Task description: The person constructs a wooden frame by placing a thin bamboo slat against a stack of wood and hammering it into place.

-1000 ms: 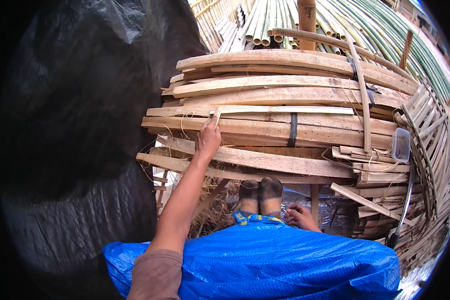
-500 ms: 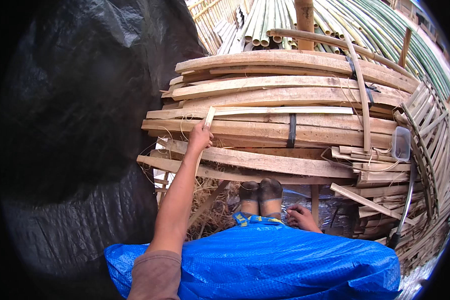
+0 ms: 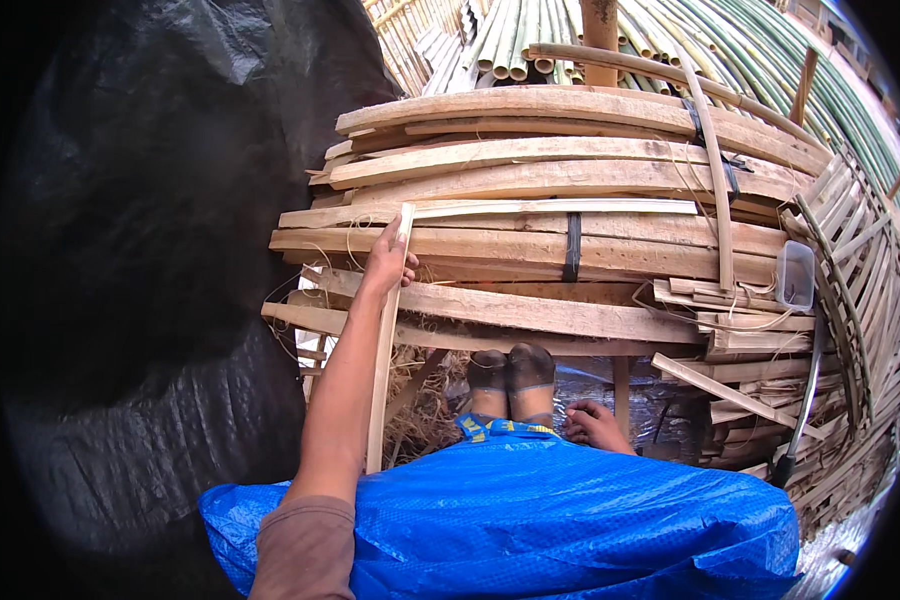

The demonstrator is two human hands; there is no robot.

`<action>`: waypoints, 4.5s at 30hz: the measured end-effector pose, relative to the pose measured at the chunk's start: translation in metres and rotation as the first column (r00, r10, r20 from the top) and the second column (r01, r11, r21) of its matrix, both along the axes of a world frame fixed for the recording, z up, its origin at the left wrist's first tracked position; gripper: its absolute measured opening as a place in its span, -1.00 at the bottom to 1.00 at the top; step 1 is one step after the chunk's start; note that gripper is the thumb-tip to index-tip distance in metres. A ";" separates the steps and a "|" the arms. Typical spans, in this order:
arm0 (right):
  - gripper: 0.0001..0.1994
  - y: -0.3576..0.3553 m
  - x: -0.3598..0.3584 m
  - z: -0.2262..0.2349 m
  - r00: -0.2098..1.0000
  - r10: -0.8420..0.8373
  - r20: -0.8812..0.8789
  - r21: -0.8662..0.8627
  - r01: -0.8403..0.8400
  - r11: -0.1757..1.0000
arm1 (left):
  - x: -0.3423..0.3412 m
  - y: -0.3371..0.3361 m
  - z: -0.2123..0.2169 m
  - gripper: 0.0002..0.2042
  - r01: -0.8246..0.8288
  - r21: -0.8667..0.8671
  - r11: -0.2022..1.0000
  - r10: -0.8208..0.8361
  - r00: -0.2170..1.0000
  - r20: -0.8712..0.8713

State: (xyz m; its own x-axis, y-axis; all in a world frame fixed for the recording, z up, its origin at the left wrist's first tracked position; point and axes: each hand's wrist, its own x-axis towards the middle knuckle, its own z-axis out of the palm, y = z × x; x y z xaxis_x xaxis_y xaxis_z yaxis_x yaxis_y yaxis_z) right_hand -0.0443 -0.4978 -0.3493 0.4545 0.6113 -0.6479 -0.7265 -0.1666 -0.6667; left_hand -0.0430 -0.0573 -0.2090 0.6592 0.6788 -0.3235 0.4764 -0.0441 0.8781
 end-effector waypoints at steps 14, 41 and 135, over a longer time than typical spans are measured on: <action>-0.75 -0.001 -0.004 -0.006 1.000 -0.017 -0.010 -0.040 0.017 0.999 | 0.011 0.011 -0.038 -0.50 0.009 0.598 0.802 -0.015 1.000 0.006; -0.73 -0.003 -0.005 -0.010 0.999 -0.013 -0.035 -0.001 0.013 1.000 | 0.010 -0.006 -0.023 -0.49 -0.003 0.582 0.813 0.072 0.993 -0.095; -0.70 -0.011 -0.005 -0.022 0.998 -0.036 -0.055 -0.060 0.033 0.998 | 0.001 -0.037 -0.027 -0.59 0.203 0.851 0.485 0.045 0.966 -0.256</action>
State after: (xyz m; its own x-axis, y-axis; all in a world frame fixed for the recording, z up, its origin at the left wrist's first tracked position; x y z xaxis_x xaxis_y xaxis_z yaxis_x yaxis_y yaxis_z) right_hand -0.0492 -0.5084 -0.3713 0.4364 0.5559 -0.7075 -0.7684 -0.1788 -0.6145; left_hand -0.0421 -0.0946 -0.2363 0.7220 0.6413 0.2597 0.5936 -0.7670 0.2435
